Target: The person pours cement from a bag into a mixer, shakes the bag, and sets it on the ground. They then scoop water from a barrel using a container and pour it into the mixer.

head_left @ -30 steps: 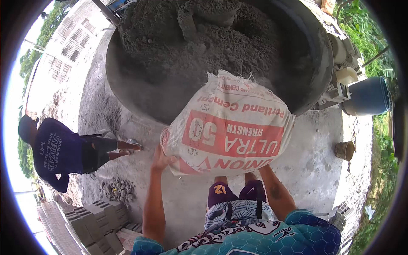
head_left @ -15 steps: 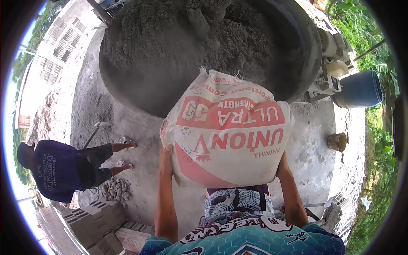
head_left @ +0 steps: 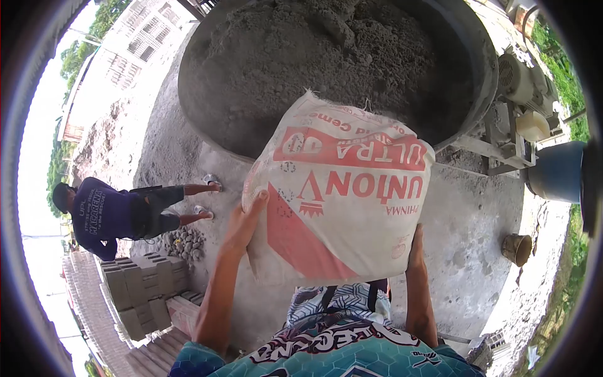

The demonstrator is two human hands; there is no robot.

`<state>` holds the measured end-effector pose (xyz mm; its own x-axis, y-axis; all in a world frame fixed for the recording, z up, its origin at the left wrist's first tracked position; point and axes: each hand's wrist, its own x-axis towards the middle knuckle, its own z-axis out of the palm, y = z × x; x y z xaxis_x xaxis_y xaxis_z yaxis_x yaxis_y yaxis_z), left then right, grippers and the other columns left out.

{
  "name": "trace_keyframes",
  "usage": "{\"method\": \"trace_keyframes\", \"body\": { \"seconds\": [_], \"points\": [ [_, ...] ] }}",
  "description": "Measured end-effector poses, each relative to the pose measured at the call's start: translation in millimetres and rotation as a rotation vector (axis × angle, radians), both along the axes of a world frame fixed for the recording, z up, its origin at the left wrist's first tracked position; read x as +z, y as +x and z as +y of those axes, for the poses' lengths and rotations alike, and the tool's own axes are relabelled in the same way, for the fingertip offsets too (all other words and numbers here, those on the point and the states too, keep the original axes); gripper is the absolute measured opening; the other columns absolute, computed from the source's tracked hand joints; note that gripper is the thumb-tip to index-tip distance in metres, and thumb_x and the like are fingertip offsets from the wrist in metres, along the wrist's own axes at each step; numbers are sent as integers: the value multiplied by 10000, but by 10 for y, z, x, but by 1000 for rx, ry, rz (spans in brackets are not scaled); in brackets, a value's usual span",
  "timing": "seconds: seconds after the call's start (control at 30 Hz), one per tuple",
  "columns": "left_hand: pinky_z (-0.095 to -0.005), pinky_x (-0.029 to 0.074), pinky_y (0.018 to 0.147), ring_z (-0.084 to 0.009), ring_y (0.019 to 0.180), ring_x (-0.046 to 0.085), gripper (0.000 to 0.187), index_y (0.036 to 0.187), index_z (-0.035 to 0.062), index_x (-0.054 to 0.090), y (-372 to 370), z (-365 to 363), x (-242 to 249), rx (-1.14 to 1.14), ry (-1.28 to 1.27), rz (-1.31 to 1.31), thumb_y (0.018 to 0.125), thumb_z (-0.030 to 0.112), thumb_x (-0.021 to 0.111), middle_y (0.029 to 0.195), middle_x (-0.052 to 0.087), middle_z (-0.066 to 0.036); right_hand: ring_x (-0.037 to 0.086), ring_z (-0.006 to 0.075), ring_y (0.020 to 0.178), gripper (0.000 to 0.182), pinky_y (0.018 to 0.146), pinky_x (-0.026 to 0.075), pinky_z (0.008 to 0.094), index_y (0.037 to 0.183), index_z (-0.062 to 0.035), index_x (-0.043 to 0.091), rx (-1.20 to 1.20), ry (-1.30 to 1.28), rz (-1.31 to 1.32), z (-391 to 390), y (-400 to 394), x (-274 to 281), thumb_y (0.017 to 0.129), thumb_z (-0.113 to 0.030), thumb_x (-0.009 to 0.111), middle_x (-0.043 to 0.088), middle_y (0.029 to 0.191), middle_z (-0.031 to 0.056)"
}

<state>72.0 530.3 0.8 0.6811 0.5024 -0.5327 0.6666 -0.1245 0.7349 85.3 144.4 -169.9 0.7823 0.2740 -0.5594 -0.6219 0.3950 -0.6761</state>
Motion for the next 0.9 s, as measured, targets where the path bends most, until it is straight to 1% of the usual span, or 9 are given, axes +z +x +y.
{"method": "trace_keyframes", "body": {
  "seconds": [0.07,0.1,0.17,0.3,0.47,0.57,0.7,0.77,0.9],
  "points": [
    [-366,500,980,-243,1145,651,859,1388,-52,596,12,-81,162,89,-61,65,936,677,623,1273,675,-170,461,308,1437,852,1176,399,417,1599,-15,336,132,132,21,-79,-23,147,1060,-676,331,435,1589,197],
    [-366,500,980,-243,1145,651,859,1388,-52,596,-96,-29,115,97,-75,69,936,677,623,1273,675,-170,461,308,1437,852,1176,399,417,1599,-15,336,140,118,27,-100,-137,102,1060,-676,331,435,1589,197],
    [-362,491,993,-240,1167,642,840,1401,-51,589,-7,163,-68,41,-153,72,942,652,637,1296,668,-169,487,305,1417,851,1159,420,408,1587,-10,356,27,8,25,-90,-60,-114,1051,-672,371,451,1576,198],
    [-359,490,996,-243,1172,642,825,1409,-55,582,84,160,-254,2,-151,-56,948,627,636,1303,667,-173,508,305,1397,857,1148,433,415,1582,-7,357,23,-80,-4,-4,-50,155,1043,-671,405,457,1570,201],
    [-348,483,1001,-236,1170,644,774,1397,-45,598,210,272,-273,-47,-191,-2,945,581,650,1297,672,-174,512,313,1392,850,1151,433,427,1592,-7,328,-37,25,-32,78,-115,272,1039,-640,453,461,1566,204],
    [-342,486,991,-223,1162,645,746,1378,-34,619,229,379,-346,-92,-208,60,942,570,656,1282,681,-169,507,313,1397,845,1156,428,427,1593,-6,328,-54,42,26,83,-182,286,1040,-632,457,462,1565,207],
    [-342,489,984,-216,1155,649,733,1353,-32,638,212,388,-584,-112,-221,-146,938,572,657,1265,690,-164,504,309,1399,822,1157,422,427,1591,-4,334,-127,-55,-97,97,-161,226,1050,-612,449,467,1561,208],
    [-350,487,990,-217,1154,648,716,1348,-33,642,205,387,-557,-120,-254,-108,941,555,661,1261,693,-159,501,305,1400,802,1161,411,419,1586,9,339,-119,-129,-7,112,-143,379,1060,-587,444,472,1559,202],
    [-364,473,1022,-227,1188,631,704,1386,-28,614,213,373,-629,-129,-278,-149,951,524,660,1294,680,-155,501,303,1399,785,1162,403,411,1578,26,347,-132,-138,-78,76,-82,414,1066,-561,446,477,1557,199]
  ]
}}
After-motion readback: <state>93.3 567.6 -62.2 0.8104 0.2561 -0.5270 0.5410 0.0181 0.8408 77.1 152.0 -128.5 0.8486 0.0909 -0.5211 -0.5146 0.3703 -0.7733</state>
